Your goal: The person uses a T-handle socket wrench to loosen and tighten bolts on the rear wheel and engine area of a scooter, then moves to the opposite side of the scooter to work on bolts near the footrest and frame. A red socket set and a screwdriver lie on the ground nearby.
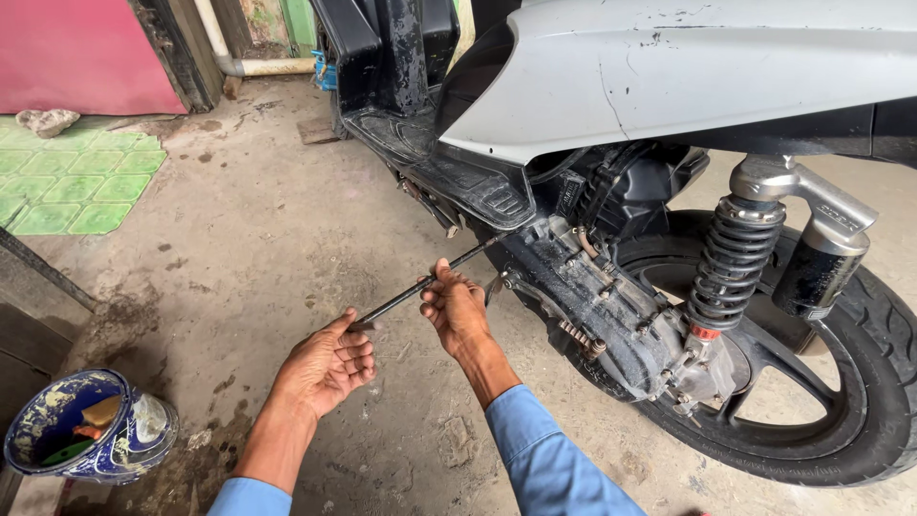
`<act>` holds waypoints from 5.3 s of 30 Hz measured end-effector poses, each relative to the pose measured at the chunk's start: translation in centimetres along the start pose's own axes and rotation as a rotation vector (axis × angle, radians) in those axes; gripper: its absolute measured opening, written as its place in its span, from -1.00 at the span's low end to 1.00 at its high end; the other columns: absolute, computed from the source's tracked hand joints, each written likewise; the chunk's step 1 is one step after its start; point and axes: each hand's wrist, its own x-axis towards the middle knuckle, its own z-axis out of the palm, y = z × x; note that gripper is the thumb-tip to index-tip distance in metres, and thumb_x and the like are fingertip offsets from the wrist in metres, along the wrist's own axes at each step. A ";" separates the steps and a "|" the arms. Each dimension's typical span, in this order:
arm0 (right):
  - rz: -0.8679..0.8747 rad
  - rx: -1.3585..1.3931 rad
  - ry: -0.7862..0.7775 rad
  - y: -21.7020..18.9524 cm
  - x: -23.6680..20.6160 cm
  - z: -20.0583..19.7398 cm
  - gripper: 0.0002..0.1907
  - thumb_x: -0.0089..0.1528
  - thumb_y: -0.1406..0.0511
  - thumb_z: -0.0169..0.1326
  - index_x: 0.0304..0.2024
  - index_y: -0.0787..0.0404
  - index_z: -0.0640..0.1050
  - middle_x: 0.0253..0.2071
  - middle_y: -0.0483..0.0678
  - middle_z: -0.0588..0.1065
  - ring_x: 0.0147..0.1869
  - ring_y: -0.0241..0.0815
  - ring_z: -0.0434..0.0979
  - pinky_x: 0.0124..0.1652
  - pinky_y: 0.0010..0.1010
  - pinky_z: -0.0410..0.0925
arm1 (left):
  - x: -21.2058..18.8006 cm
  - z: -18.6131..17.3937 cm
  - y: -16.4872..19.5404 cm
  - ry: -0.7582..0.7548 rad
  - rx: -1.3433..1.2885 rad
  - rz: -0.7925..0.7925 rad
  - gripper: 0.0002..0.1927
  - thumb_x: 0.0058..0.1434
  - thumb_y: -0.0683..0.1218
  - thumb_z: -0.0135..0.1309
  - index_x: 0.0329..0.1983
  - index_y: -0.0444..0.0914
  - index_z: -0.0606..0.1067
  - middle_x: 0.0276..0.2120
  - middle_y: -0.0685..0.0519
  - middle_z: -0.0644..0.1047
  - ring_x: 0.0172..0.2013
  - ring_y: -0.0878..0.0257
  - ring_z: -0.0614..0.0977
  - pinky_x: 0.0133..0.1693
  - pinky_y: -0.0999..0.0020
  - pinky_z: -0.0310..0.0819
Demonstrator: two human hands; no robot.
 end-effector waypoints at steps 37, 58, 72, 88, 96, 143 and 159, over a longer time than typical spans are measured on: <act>0.093 -0.076 0.009 3.6 3.5 -1.8 -0.73 0.43 0.27 -0.12 -0.07 0.32 0.53 -0.26 0.00 0.55 -0.38 -0.29 0.41 -0.40 -0.48 0.34 | 1.0 -1.9 -0.7 0.174 1.046 0.573 -0.78 0.25 -0.07 0.21 -0.43 -0.31 0.59 -0.57 -0.11 0.60 -0.55 0.08 0.63 -0.39 0.11 0.50; 0.020 0.014 0.057 3.3 4.2 -0.6 -0.78 0.44 0.29 -0.11 -0.06 0.31 0.51 -0.30 -0.02 0.53 -0.38 -0.29 0.38 -0.41 -0.48 0.28 | 1.5 -1.9 -1.4 0.143 1.141 0.860 -0.70 0.40 -0.01 0.00 -0.10 -0.34 0.57 -0.39 -0.17 0.58 -0.29 0.03 0.58 -0.30 0.12 0.53; -0.007 -0.339 -0.447 11.4 -2.6 2.9 -0.15 0.37 -0.20 -0.14 0.34 0.40 0.34 0.21 0.14 0.44 0.34 0.02 0.40 0.33 -0.11 0.26 | 3.2 -2.0 -3.1 0.270 1.031 1.094 -0.81 0.34 -0.09 0.06 -0.13 -0.31 0.56 -0.21 -0.11 0.60 -0.18 -0.06 0.56 -0.11 0.05 0.49; -0.161 -0.319 -0.448 11.9 -0.9 0.8 -0.35 0.36 -0.17 -0.07 0.07 0.28 0.43 0.01 0.03 0.49 0.09 -0.16 0.50 0.14 -0.28 0.39 | 2.0 -2.5 0.4 -0.022 0.646 0.935 -0.54 0.18 0.06 0.25 0.08 -0.24 0.52 -0.03 -0.14 0.53 -0.03 0.01 0.60 -0.06 0.07 0.62; -0.121 -0.373 -0.309 11.7 -0.5 0.0 -0.46 0.36 -0.11 -0.13 0.06 0.16 0.44 -0.17 -0.05 0.47 -0.10 -0.19 0.52 -0.16 -0.32 0.48 | 3.1 0.8 -2.7 0.197 1.087 1.268 -0.65 0.41 -0.11 0.03 0.24 0.04 0.48 -0.35 -0.06 0.56 -0.35 -0.04 0.60 -0.27 0.04 0.52; 0.237 -1.218 -0.657 12.1 -3.7 -8.3 -0.69 0.33 0.23 -0.01 0.01 0.27 0.58 0.04 0.04 0.60 0.09 -0.29 0.56 0.07 -0.34 0.44 | 10.1 -1.9 -8.9 0.347 0.863 0.212 -0.66 0.17 0.09 0.16 -0.18 -0.26 0.56 -0.19 -0.13 0.66 -0.13 -0.03 0.73 -0.13 0.14 0.65; 0.376 -0.325 -0.246 2.6 2.9 -5.6 -0.49 0.56 0.05 -0.25 0.02 0.35 0.51 -0.18 0.07 0.56 -0.24 -0.13 0.53 -0.20 -0.37 0.39 | 6.2 2.5 -4.8 0.150 0.289 0.373 -0.62 0.37 0.10 -0.07 -0.27 -0.30 0.51 -0.34 -0.21 0.63 -0.27 -0.12 0.74 -0.19 0.02 0.69</act>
